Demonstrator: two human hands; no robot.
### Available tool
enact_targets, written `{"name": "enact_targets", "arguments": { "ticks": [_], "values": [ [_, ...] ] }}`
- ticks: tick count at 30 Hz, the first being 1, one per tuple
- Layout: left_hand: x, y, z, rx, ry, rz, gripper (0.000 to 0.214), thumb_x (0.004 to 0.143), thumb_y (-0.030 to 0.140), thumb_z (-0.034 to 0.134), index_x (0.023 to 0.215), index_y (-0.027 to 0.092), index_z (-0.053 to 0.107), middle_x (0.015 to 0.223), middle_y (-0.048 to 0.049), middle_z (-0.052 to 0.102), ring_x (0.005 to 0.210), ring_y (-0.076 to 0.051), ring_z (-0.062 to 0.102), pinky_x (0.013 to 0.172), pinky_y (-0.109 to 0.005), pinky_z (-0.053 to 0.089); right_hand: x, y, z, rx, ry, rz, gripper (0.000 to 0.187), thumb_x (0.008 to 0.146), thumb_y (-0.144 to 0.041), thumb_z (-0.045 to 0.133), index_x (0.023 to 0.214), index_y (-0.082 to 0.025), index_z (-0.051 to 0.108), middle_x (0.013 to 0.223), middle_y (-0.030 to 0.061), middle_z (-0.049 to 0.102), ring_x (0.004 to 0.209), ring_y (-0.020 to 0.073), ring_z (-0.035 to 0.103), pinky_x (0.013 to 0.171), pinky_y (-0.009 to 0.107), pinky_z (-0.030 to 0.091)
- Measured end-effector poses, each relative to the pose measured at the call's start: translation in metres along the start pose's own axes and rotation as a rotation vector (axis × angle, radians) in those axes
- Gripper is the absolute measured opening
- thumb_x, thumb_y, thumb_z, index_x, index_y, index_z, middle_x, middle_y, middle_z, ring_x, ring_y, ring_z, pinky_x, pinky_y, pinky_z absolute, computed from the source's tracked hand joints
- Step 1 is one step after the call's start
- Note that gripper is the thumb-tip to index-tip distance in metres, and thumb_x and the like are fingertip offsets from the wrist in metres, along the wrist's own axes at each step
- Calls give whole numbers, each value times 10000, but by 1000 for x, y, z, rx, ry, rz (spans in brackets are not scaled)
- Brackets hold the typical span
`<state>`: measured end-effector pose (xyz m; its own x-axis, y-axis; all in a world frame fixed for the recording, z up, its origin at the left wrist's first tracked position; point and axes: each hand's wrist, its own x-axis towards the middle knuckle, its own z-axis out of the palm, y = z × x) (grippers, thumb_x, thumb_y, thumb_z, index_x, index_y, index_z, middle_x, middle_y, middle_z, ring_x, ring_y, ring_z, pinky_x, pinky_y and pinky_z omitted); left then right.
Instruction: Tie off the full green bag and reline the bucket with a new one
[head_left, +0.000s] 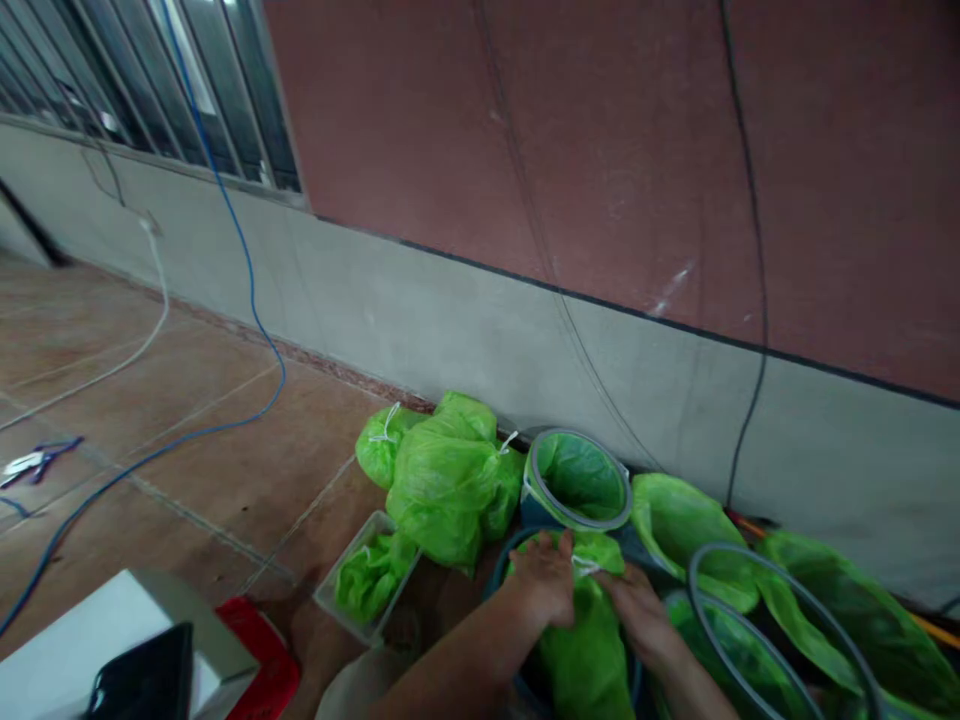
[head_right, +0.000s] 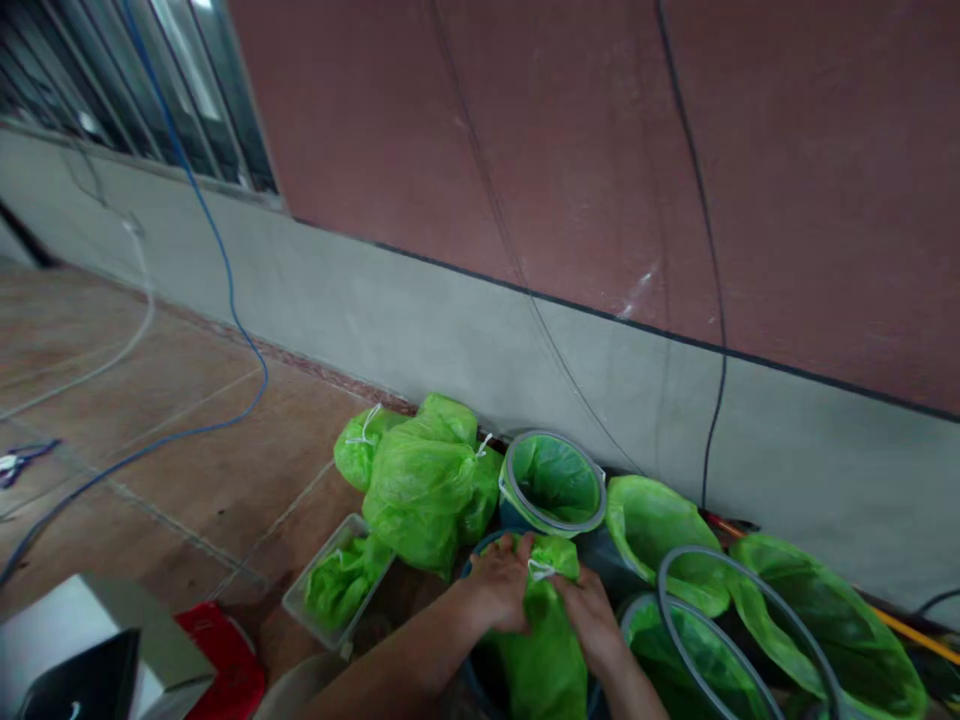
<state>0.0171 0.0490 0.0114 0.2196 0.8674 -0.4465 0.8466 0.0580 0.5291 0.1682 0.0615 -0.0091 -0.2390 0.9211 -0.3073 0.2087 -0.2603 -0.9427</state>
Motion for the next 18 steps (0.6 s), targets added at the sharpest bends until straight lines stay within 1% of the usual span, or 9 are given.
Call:
{"name": "enact_targets", "arguments": {
  "ticks": [2,4,5,8,10,12,15,17,18],
  "values": [
    [-6,5,-17,-84,122,43,985,635,265,763,1498,198,294,1364,-189,545,1190,-371,565,962,-516,493,-4,-43,1,103,45,54,299,629,-386,773,856,-208,692,722,39,741,734,294,714,652,376,558],
    [-12,3,-35,-168,311,59,522,785,197,582,1305,182,537,1147,-132,681,1059,-289,647,926,-408,516,-3,-87,10,180,76,62,298,564,-330,815,799,-203,682,695,40,736,709,285,712,628,358,558],
    [-15,-1,-45,-208,417,45,388,817,161,505,1192,181,605,1065,-113,706,1010,-263,664,911,-379,517,0,-107,17,214,89,30,296,544,-317,825,774,-208,674,689,35,733,699,276,710,618,347,557],
    [-23,-15,-72,-334,742,34,349,832,133,441,1123,194,624,1071,-84,703,1016,-227,648,941,-358,495,19,-157,41,270,51,-91,281,530,-296,831,728,-200,657,683,34,725,704,254,707,627,326,556],
    [-29,-23,-85,-362,959,62,430,846,203,483,1271,187,547,1260,-102,629,1176,-245,566,1055,-413,417,43,-183,54,300,78,-231,299,524,-299,835,733,-193,649,662,25,710,696,242,701,627,319,551],
    [-34,-29,-92,-337,1104,43,591,845,275,531,1413,167,411,1444,-136,480,1340,-281,421,1144,-495,292,75,-201,62,319,150,-389,295,546,-309,818,751,-186,646,665,15,700,707,227,694,639,314,544],
    [-36,-33,-91,-314,1104,-69,712,818,259,558,1476,143,309,1539,-171,337,1429,-321,285,1160,-562,211,134,-208,69,307,326,-597,266,575,-319,768,762,-186,635,694,2,688,729,205,676,674,315,531],
    [-35,-33,-87,-333,999,-138,709,802,233,558,1466,130,332,1543,-191,320,1428,-340,288,1147,-572,232,170,-196,76,176,476,-601,252,628,-377,719,781,-189,649,766,16,701,763,211,665,709,338,529],
    [-33,-32,-84,-348,926,-158,698,797,233,559,1456,123,355,1539,-201,323,1421,-349,302,1138,-572,251,183,-185,82,35,496,-574,253,668,-407,695,793,-190,664,800,29,706,799,220,661,737,356,530]
  ]
}}
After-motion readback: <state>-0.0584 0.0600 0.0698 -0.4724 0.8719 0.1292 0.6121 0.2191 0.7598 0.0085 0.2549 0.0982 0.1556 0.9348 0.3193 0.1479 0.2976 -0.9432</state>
